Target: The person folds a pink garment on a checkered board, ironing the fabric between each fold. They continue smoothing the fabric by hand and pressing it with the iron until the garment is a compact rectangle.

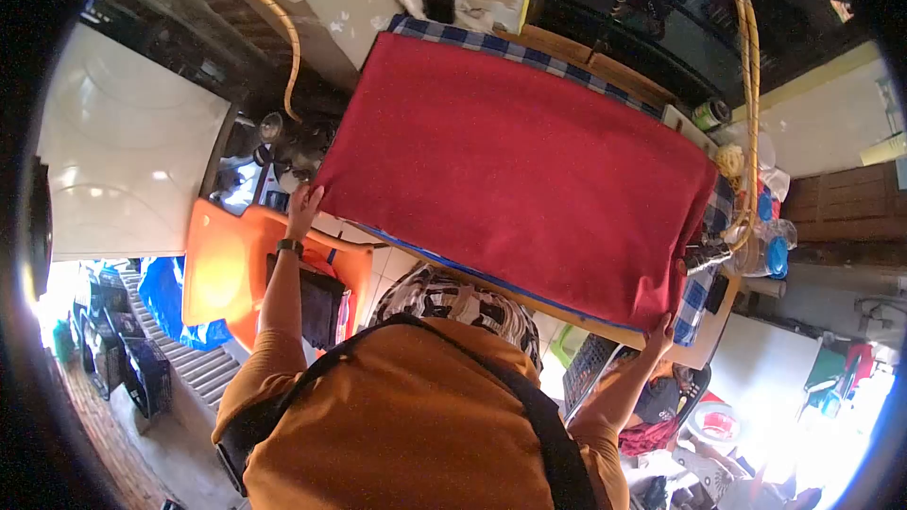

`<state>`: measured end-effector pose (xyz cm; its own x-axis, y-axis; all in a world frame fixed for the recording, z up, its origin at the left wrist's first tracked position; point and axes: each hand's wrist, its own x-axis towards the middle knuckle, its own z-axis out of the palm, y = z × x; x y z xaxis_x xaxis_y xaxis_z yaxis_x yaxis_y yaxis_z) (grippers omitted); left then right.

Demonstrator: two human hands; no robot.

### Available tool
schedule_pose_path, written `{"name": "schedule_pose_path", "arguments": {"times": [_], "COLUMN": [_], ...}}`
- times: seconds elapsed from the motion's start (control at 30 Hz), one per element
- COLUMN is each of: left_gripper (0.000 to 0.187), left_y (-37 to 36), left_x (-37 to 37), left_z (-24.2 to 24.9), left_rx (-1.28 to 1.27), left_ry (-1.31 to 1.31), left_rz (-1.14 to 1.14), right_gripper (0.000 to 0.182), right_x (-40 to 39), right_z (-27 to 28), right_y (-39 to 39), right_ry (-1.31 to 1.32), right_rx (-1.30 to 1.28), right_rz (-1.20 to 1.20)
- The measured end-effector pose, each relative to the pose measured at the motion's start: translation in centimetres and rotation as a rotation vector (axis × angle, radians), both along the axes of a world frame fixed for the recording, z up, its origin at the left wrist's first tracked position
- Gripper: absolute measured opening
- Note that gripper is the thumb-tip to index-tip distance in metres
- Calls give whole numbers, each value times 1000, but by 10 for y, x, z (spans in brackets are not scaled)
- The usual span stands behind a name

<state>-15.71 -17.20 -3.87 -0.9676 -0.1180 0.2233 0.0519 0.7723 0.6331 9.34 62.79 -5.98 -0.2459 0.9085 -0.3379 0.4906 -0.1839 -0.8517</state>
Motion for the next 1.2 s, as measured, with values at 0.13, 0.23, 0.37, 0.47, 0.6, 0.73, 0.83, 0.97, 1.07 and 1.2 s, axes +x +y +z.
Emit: {"name": "schedule_pose_path", "arguments": {"times": [0.13, 0.23, 0.37, 0.47, 0.6, 0.73, 0.83, 0.97, 1.07, 1.2], "left_gripper": [19, 24, 37, 51, 74, 66, 62, 43, 48, 56], "left_y": [20, 24, -3, 13, 23, -4, -20, -2, 3, 65], "left_x": [-16, -20, -10, -6, -4, -19, -22, -22, -27, -29], "left_z": [36, 61, -27, -15, -3, -26, -52, 7, -28, -20], "left_rx": [670, 211, -325, -371, -393, -193, 78, -131, -388, -530], "left_ry": [-146, -47, -179, 24, -503, -374, -268, -350, -251, 32], "left_rz": [93, -6, 99, 226, 309, 82, 22, -59, 121, 171], "right_gripper": [61, 60, 53, 50, 51, 54, 56, 51, 47, 28], "right_x": [6, 12, 10, 11, 15, 5, 15, 17, 1, -33], "right_z": [-9, -16, 2, 15, 10, 11, -38, -35, -11, 69], "right_y": [12, 21, 6, 7, 21, 21, 39, 35, 11, -18], "right_ry": [-101, -101, 7, 23, -59, -82, -178, -222, -440, -561], "right_rx": [-59, -83, -90, -181, -96, -98, 179, 652, 807, 1059], "right_rz": [-13, 35, 28, 67, 99, 106, 37, 61, 22, 397]}}
